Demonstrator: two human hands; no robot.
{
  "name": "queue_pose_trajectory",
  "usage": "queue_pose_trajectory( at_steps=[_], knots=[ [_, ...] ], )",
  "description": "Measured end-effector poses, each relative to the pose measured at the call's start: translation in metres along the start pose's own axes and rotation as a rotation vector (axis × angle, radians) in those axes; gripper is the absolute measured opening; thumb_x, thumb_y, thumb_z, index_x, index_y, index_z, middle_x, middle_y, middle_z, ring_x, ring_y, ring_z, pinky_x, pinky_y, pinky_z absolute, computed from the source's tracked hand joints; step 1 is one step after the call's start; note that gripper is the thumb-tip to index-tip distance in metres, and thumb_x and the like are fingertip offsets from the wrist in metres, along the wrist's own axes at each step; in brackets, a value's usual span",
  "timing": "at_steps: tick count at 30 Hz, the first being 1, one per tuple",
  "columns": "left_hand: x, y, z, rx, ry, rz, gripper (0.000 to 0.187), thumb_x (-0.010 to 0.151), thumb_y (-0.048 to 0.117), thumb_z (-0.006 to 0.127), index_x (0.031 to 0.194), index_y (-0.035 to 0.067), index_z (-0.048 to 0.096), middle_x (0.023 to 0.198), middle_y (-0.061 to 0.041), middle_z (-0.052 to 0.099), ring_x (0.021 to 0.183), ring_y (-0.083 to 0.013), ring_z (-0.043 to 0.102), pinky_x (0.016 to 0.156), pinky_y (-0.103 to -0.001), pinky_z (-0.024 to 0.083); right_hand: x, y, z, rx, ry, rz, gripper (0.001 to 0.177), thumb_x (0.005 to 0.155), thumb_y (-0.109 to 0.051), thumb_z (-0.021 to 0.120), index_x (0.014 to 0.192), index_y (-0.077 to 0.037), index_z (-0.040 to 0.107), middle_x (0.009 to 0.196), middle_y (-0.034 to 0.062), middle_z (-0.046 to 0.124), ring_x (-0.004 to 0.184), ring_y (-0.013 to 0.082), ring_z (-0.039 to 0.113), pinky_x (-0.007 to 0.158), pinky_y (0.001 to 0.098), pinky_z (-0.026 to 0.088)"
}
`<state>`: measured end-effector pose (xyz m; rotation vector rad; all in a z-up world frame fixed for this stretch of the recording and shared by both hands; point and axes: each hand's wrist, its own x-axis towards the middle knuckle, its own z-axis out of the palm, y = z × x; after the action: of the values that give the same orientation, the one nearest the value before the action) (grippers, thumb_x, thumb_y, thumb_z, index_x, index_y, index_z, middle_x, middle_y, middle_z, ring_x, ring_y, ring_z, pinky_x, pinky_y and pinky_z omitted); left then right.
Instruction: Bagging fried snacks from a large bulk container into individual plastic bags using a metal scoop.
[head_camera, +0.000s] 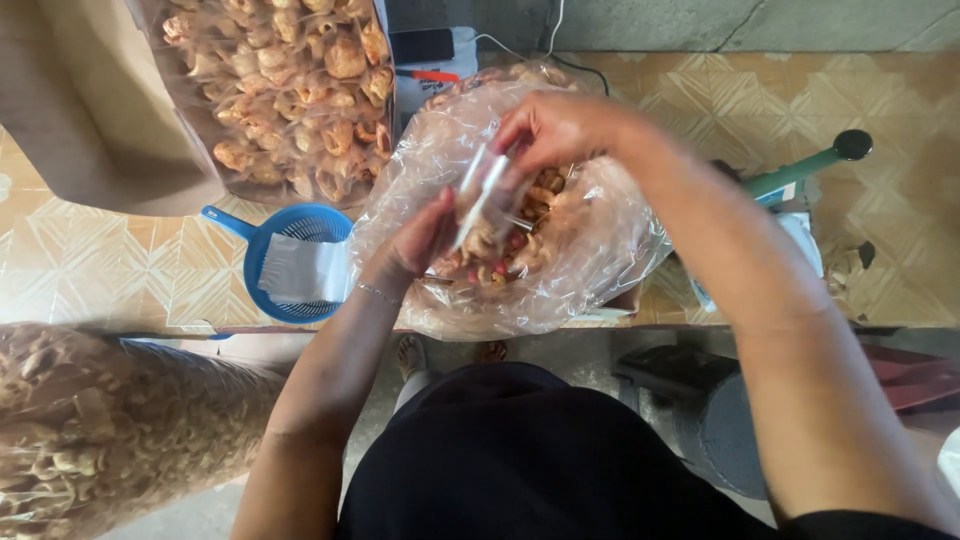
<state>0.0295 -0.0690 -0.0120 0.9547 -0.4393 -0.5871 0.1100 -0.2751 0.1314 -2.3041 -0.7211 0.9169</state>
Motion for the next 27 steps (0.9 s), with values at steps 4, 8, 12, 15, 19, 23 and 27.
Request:
queue_pose_trajectory(
  at_steps=[4,8,12,15,19,23,27],
  knots=[
    [0.007,0.015,0.022,-0.074,-0.054,-0.157,0.071,0.089,0.058,0.055,0.129,-0.001,0.053,0.115,-0.021,0.067,0.103,-0.0325,0.067,0.092,-0.044,0.056,0.003,-0.004,-0.003,-0.1,-0.082,-0.071,0.035,0.074,-0.012,0.079,0.107,-0.024,0.074,0.113,0.0025,0.067,0.091,0.019,0.06,0.073,0.0258,0.054],
    [0.009,0.006,0.013,-0.406,-0.001,-0.352,0.069,0.084,0.04,0.073,0.132,0.002,0.042,0.102,-0.023,0.066,0.084,-0.035,0.07,0.059,-0.04,0.062,0.009,-0.002,-0.001,-0.294,-0.005,-0.266,0.037,0.068,-0.023,0.084,0.103,-0.019,0.073,0.114,0.0039,0.063,0.106,0.0208,0.056,0.091,0.0344,0.05],
    [0.008,0.004,0.001,-0.253,-0.064,-0.199,0.066,0.085,0.038,0.075,0.128,-0.005,0.05,0.112,-0.023,0.066,0.096,-0.0326,0.069,0.065,-0.04,0.064,-0.014,-0.039,-0.02,-0.166,-0.068,-0.199,0.014,0.076,-0.009,0.072,0.09,-0.012,0.074,0.13,0.0004,0.063,0.119,0.0248,0.053,0.088,0.0397,0.06],
    [0.004,0.013,0.001,-0.311,-0.103,-0.217,0.076,0.081,0.028,0.082,0.138,-0.001,0.041,0.119,-0.023,0.063,0.101,-0.0335,0.067,0.077,-0.041,0.064,-0.014,-0.046,-0.023,-0.262,-0.074,-0.187,0.014,0.083,-0.016,0.07,0.096,-0.016,0.076,0.126,0.0032,0.062,0.111,0.0226,0.055,0.086,0.0346,0.057],
    [0.002,0.023,0.005,-0.174,-0.129,-0.174,0.076,0.083,0.039,0.076,0.138,-0.002,0.044,0.122,-0.02,0.063,0.106,-0.0289,0.066,0.09,-0.038,0.058,-0.012,-0.064,-0.018,-0.559,-0.121,-0.207,0.019,0.089,-0.018,0.064,0.105,-0.013,0.073,0.122,0.0077,0.061,0.113,0.024,0.056,0.092,0.039,0.056],
    [0.005,0.0,-0.022,-0.18,-0.023,-0.195,0.08,0.075,0.047,0.079,0.134,0.001,0.049,0.122,-0.017,0.062,0.11,-0.0299,0.062,0.101,-0.042,0.05,0.006,-0.07,-0.004,-0.572,-0.056,-0.303,0.018,0.085,-0.015,0.068,0.101,-0.02,0.074,0.119,0.0087,0.061,0.117,0.0262,0.053,0.105,0.0513,0.043],
    [-0.001,0.019,-0.017,-0.193,-0.037,-0.174,0.063,0.082,0.04,0.075,0.126,0.002,0.052,0.111,-0.013,0.063,0.098,-0.0253,0.064,0.089,-0.037,0.053,0.02,-0.065,0.001,-0.412,0.01,-0.316,0.016,0.082,-0.012,0.072,0.096,-0.019,0.075,0.12,0.0069,0.063,0.114,0.0231,0.054,0.103,0.0458,0.045]
  ],
)
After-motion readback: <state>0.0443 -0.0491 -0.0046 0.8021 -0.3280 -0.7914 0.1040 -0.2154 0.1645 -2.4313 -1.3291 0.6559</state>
